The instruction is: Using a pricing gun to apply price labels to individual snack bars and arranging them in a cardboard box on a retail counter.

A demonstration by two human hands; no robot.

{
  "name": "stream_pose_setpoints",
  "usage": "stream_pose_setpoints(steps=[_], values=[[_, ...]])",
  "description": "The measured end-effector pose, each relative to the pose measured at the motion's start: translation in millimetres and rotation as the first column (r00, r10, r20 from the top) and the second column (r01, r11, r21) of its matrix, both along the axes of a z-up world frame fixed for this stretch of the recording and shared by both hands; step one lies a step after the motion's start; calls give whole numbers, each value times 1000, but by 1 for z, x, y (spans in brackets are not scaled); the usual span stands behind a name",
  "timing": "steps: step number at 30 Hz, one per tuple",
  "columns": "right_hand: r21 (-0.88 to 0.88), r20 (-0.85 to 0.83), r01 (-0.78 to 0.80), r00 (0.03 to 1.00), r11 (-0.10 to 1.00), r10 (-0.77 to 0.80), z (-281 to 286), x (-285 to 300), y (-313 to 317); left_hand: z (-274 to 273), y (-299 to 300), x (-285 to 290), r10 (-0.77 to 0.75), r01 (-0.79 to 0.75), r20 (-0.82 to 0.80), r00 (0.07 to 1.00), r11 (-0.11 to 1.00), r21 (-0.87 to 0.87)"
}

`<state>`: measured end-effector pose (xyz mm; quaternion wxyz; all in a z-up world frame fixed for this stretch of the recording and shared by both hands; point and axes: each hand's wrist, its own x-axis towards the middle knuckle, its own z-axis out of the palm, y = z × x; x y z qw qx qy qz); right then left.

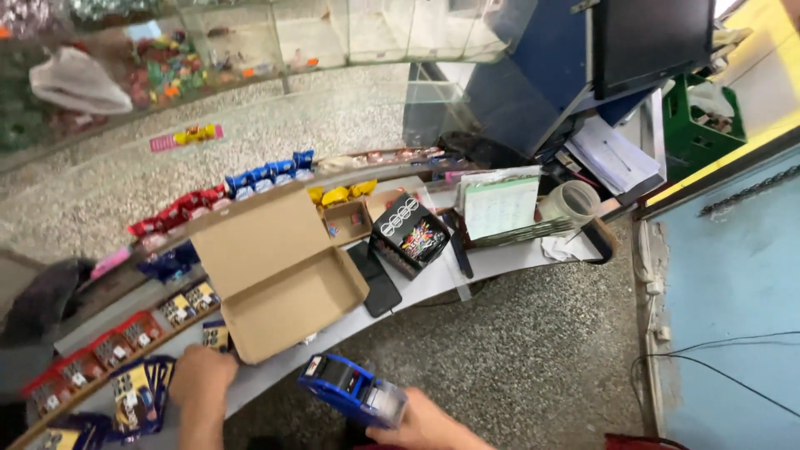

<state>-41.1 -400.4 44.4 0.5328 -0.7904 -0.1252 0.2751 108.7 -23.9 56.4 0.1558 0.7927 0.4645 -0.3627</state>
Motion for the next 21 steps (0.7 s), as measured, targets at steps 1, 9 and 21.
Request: stream_pose_setpoints(steps=[1, 9, 21], values=[[-20, -71, 18, 997, 1000, -19, 6, 3, 2, 2, 0, -1, -11, 11, 29, 1000, 1000, 7], [-24, -40, 4, 999, 1000, -5, -1, 4, -5, -17, 24, -29, -19, 21, 174, 984, 1000, -13], [-67, -4, -33, 999, 997, 33, 12, 41, 35, 4, 20, -120, 851, -48, 517, 91, 522, -851]])
